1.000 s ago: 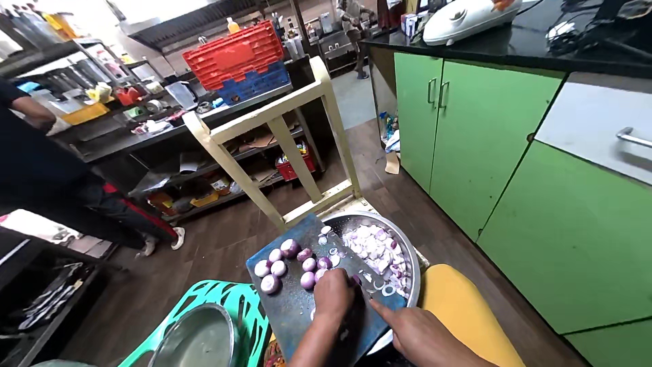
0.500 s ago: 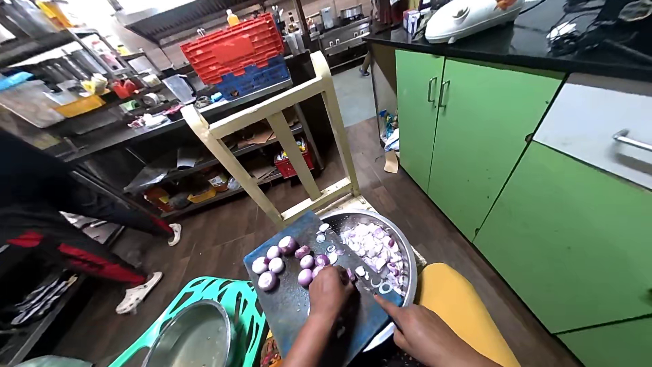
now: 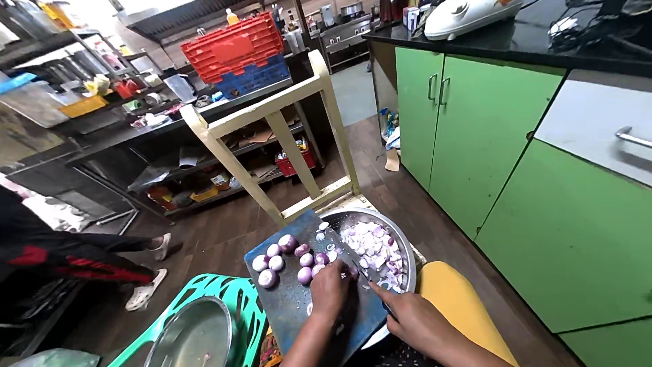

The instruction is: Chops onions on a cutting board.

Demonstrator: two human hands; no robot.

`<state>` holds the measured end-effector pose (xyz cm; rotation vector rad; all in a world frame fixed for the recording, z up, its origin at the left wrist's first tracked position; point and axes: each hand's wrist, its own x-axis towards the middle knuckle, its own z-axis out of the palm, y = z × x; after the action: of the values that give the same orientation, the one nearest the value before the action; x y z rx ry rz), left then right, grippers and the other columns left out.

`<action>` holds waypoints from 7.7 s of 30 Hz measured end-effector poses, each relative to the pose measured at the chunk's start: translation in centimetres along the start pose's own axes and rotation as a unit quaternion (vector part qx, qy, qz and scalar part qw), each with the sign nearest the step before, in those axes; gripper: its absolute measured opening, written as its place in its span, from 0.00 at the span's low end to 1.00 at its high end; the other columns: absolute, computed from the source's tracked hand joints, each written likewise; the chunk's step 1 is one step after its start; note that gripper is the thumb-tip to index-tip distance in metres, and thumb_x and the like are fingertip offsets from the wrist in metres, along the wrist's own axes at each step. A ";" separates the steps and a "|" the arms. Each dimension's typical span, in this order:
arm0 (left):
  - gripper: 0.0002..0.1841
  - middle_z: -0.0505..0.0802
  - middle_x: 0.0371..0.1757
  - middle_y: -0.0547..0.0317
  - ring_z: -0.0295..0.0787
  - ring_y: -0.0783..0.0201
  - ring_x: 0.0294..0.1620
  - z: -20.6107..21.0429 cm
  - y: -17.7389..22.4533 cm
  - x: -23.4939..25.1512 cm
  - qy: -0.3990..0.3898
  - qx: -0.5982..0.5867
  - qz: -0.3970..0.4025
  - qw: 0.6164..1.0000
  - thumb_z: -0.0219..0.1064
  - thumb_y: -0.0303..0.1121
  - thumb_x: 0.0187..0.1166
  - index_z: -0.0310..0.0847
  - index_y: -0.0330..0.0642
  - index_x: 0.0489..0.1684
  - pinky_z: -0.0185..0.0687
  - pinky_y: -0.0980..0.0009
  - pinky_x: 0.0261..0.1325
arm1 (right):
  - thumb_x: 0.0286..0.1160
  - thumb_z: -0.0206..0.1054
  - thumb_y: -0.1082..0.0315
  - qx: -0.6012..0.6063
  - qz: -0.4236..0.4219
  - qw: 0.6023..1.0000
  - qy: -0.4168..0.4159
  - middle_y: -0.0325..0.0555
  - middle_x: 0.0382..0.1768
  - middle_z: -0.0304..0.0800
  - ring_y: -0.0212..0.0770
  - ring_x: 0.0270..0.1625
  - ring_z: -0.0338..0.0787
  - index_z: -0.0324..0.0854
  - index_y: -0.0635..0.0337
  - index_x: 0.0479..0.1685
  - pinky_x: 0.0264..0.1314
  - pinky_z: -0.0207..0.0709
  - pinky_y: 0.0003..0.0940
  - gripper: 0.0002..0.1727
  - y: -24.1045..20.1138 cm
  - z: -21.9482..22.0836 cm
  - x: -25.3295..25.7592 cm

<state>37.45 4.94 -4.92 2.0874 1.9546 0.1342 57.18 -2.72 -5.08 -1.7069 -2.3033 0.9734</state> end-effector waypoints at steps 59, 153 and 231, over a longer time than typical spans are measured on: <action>0.10 0.96 0.50 0.51 0.93 0.49 0.58 -1.0 1.0 0.1 -0.052 0.030 -0.033 0.998 0.67 0.39 0.81 0.94 0.48 0.45 0.87 0.44 0.60 | 0.79 0.61 0.66 -0.053 0.028 0.997 -0.039 0.58 0.42 0.93 0.63 0.49 0.93 0.54 0.33 0.96 0.53 0.84 0.63 0.42 -1.2 0.8 1.3; 0.10 0.96 0.52 0.52 0.93 0.49 0.57 -0.4 2.5 2.0 -0.055 -0.019 -0.063 0.996 0.71 0.41 0.77 0.95 0.48 0.44 0.87 0.44 0.60 | 0.79 0.60 0.65 -0.060 0.051 0.997 -0.023 0.56 0.41 0.93 0.60 0.48 0.94 0.52 0.33 0.96 0.52 0.85 0.59 0.42 -0.4 0.0 -0.6; 0.08 0.94 0.49 0.42 0.92 0.43 0.57 -1.9 0.6 1.0 -0.093 0.002 -0.019 0.995 0.71 0.32 0.75 0.92 0.37 0.39 0.87 0.43 0.63 | 0.79 0.60 0.66 -0.072 0.017 0.997 -0.030 0.57 0.43 0.93 0.62 0.50 0.93 0.53 0.34 0.96 0.54 0.83 0.62 0.42 -2.4 0.6 2.5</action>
<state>37.59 6.19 -3.09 1.9853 1.8829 -0.0697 54.10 -1.15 -4.91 -1.7984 -2.4449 0.8974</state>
